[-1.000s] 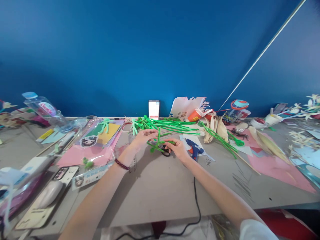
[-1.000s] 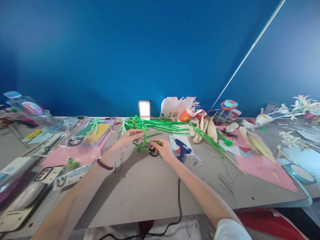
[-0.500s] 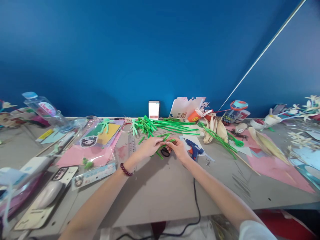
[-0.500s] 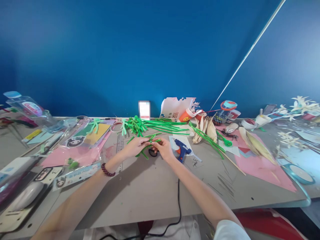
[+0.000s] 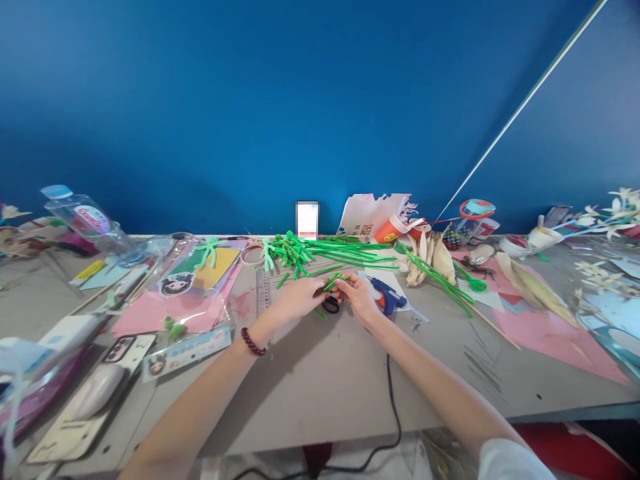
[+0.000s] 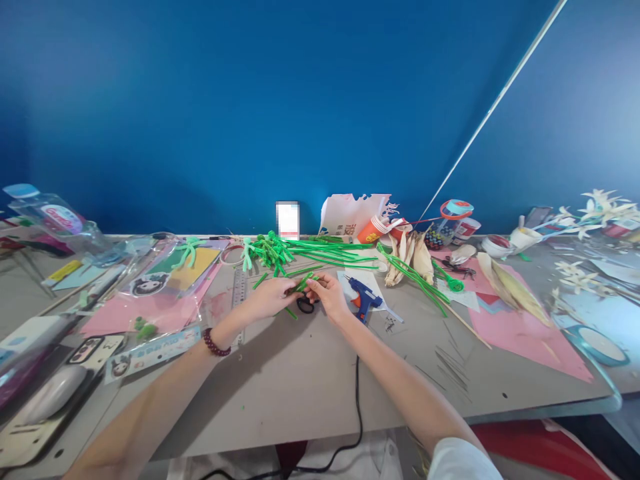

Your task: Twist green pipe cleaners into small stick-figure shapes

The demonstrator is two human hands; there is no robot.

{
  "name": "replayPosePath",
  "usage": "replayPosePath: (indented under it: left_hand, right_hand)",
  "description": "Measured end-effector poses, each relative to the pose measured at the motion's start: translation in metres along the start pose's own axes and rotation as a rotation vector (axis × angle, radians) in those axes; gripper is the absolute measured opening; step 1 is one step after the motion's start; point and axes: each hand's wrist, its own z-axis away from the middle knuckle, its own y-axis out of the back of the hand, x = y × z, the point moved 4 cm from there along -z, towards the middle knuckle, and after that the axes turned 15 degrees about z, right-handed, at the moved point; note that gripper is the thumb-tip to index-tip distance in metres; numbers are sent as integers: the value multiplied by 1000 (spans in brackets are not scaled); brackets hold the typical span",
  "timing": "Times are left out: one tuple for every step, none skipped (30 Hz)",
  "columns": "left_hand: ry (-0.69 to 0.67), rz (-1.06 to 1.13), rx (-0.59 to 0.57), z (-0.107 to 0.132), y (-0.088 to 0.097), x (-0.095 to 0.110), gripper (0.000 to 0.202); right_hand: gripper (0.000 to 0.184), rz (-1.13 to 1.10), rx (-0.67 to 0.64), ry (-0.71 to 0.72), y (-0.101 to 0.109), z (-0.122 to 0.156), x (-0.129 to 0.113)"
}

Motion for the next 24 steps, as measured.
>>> replayPosePath:
  left_hand:
    - [6,-10,-2,0,0,0,23]
    - [15,-19,-7,0,-1,-1,23]
    - [24,-29,-10,1,-1,-1,22]
    - [31,-38,-11,1,-1,-1,22]
    - [36,-45,-10,1,-1,-1,21]
    - [38,-52,-8,1,-1,-1,21]
    - [36,-59,-7,1,-1,-1,21]
    - [33,-65,-9,1,-1,0,21]
    - [30,-72,-11,1,-2,0,22]
    - [29,-78,-13,1,-2,-1,23]
    - [31,-86,-12,1,-2,-1,25]
    - [37,-95,-10,1,-2,-2,26]
    - [42,-103,-8,1,-2,-2,27]
    - [46,-111,-6,1,-3,-3,28]
    - [47,-119,-5,1,-3,-4,29]
    - [48,-125,-4,1,-3,-5,31]
    - [48,-130,0,1,-4,-6,32]
    - [47,-134,5,0,-4,-7,34]
    - [48,-137,12,0,-4,-9,35]
    - [51,-139,19,0,-4,-10,36]
    - [56,-139,25,-1,-4,-11,37]
    - [63,-137,28,-1,-5,-13,37]
    - [71,-132,30,-1,-5,-14,37]
    - [76,-125,32,-1,-4,-14,37]
  right_hand:
    - [35,0,7,-4,0,0,0]
    - [36,5,15,-7,1,0,-1]
    - [36,11,24,-9,2,-1,-1]
    - [36,18,32,-10,3,-1,0]
    - [36,23,40,-12,3,-2,0]
    - [36,27,48,-14,4,-2,0]
    - [36,28,56,-17,5,-2,1]
    - [36,28,61,-18,5,-3,1]
    - [35,27,64,-19,6,-3,1]
    - [34,27,66,-17,6,-3,1]
    - [33,27,67,-14,6,-3,1]
    - [32,25,67,-9,6,-3,0]
    - [31,22,66,-4,6,-3,0]
    - [30,17,63,0,6,-3,0]
    - [29,11,60,4,6,-3,-1]
    - [29,7,55,5,6,-3,-1]
    - [29,5,52,5,6,-3,-1]
    - [30,4,51,4,7,-3,0]
    - [30,1,51,4,7,-3,0]
    - [31,-3,53,4,8,-2,0]
    - [32,-12,54,6,9,-2,0]
    - [33,-22,54,10,9,-2,0]
    - [34,-32,53,14,9,-2,0]
    - [33,-36,52,18,9,-2,-1]
